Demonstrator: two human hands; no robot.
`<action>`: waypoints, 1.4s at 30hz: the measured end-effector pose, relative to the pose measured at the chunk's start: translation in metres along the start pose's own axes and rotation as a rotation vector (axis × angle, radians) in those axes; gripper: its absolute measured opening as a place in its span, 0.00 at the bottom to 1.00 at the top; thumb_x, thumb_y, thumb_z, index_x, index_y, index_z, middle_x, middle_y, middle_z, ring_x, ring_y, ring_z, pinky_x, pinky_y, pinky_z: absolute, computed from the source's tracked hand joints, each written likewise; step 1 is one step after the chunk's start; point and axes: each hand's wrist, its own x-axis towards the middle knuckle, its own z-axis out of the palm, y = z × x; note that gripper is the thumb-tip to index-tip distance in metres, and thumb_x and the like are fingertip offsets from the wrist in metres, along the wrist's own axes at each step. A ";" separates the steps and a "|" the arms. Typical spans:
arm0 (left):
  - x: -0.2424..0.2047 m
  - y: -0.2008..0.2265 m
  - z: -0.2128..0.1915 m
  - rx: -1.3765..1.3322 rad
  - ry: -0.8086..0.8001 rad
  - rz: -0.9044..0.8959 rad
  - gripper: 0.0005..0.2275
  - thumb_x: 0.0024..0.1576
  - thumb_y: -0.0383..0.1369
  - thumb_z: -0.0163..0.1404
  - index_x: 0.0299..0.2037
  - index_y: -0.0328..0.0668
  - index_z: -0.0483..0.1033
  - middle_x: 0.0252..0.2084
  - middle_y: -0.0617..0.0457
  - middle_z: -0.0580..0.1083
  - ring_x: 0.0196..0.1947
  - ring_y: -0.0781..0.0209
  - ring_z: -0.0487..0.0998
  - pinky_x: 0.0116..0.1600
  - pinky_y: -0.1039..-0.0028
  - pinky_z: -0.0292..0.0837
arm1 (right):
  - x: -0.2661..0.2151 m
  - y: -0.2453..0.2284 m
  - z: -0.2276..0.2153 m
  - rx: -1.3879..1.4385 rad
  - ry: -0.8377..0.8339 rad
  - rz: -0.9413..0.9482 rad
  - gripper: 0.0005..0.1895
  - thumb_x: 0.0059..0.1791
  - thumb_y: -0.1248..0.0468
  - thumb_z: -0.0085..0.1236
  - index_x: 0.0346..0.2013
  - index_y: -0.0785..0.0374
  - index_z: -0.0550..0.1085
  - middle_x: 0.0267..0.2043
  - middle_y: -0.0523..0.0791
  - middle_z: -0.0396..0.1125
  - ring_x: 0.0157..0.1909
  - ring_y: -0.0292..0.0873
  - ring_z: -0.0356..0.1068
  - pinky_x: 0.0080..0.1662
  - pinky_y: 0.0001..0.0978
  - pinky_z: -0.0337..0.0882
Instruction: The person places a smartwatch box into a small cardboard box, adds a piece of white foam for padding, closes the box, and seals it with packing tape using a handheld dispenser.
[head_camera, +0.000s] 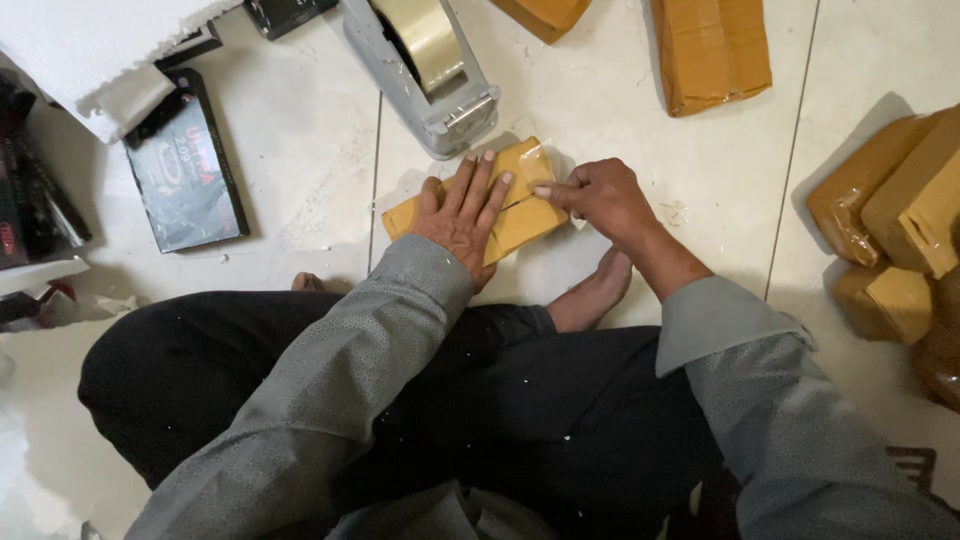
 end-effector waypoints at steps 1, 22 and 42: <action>0.000 0.000 0.000 0.002 0.001 0.003 0.51 0.50 0.55 0.55 0.77 0.42 0.35 0.78 0.37 0.35 0.77 0.43 0.39 0.69 0.47 0.45 | 0.001 0.001 0.001 -0.019 0.003 0.001 0.25 0.41 0.49 0.73 0.20 0.69 0.76 0.18 0.46 0.67 0.20 0.36 0.64 0.25 0.29 0.64; 0.012 0.007 -0.027 0.092 -0.131 -0.032 0.55 0.45 0.62 0.58 0.76 0.66 0.27 0.71 0.32 0.48 0.64 0.40 0.54 0.59 0.51 0.52 | 0.004 -0.006 -0.001 0.161 -0.048 0.332 0.30 0.34 0.48 0.79 0.16 0.69 0.70 0.15 0.46 0.65 0.15 0.38 0.64 0.20 0.32 0.67; 0.009 0.005 -0.030 0.079 -0.140 -0.015 0.54 0.47 0.62 0.57 0.78 0.61 0.31 0.71 0.32 0.50 0.65 0.39 0.54 0.61 0.52 0.52 | -0.042 -0.017 0.035 -0.122 0.148 -0.417 0.29 0.56 0.58 0.48 0.71 0.64 0.59 0.76 0.56 0.52 0.76 0.54 0.51 0.71 0.40 0.54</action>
